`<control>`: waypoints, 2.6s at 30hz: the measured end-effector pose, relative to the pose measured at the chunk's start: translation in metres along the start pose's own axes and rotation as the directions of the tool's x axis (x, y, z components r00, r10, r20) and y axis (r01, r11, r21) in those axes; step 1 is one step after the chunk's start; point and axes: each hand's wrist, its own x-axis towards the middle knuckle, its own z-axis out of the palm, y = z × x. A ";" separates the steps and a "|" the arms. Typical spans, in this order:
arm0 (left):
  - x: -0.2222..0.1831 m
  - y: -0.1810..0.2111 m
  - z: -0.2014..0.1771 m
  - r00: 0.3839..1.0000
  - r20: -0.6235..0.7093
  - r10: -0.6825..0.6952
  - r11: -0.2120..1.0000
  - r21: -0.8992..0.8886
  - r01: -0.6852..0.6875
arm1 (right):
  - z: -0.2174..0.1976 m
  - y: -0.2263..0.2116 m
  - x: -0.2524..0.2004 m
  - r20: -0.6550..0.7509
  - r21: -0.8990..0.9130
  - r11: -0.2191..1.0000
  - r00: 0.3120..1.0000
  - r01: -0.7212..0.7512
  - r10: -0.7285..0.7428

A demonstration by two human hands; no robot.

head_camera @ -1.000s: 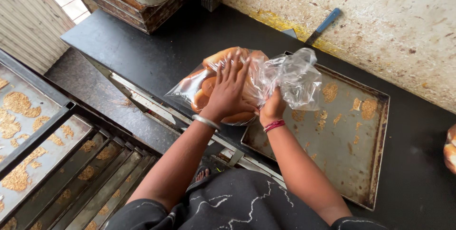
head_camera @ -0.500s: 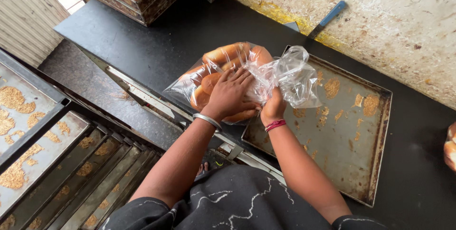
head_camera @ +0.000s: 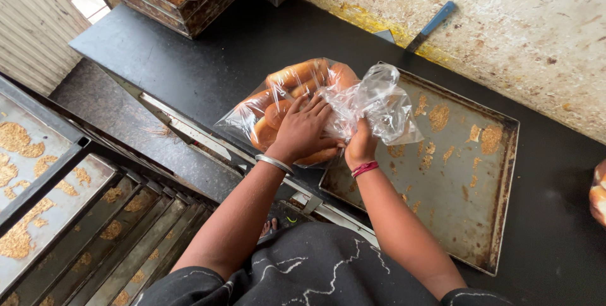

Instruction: The person takes baked buns from a tray and places them into plastic bags by hand before tying the bags closed.

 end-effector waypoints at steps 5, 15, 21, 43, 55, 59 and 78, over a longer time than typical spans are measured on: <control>0.000 0.006 -0.004 0.995 0.097 -0.016 0.996 0.089 0.007 | -0.008 0.006 -0.004 -0.049 0.007 0.999 0.998 0.045 -0.045; 0.015 -0.010 0.044 0.975 -0.206 0.087 0.991 -0.078 -0.105 | 0.082 -0.118 -0.067 0.843 -0.396 0.294 0.472 0.870 -0.260; 0.042 -0.004 0.061 0.944 -0.301 0.134 0.990 0.002 -0.140 | 0.116 -0.112 -0.113 0.942 -0.332 0.255 0.334 0.908 0.035; 0.034 0.025 -0.001 0.996 -0.083 0.030 0.958 -0.280 -0.052 | -0.077 -0.254 -0.112 0.416 -0.908 -0.022 0.892 0.418 -0.176; 0.050 0.055 -0.002 0.989 -0.088 -0.117 0.985 -0.137 0.105 | -0.103 -0.117 -0.091 0.184 -0.879 -0.264 0.794 0.396 0.579; 0.060 0.075 0.020 0.972 -0.050 -0.229 0.973 0.020 0.230 | -0.044 -0.026 -0.096 0.359 -0.863 0.005 0.605 0.506 0.710; 0.032 0.043 0.034 0.993 -0.013 -0.120 0.983 -0.144 0.117 | 0.003 0.032 -0.093 0.316 -0.927 0.376 0.522 -0.010 0.793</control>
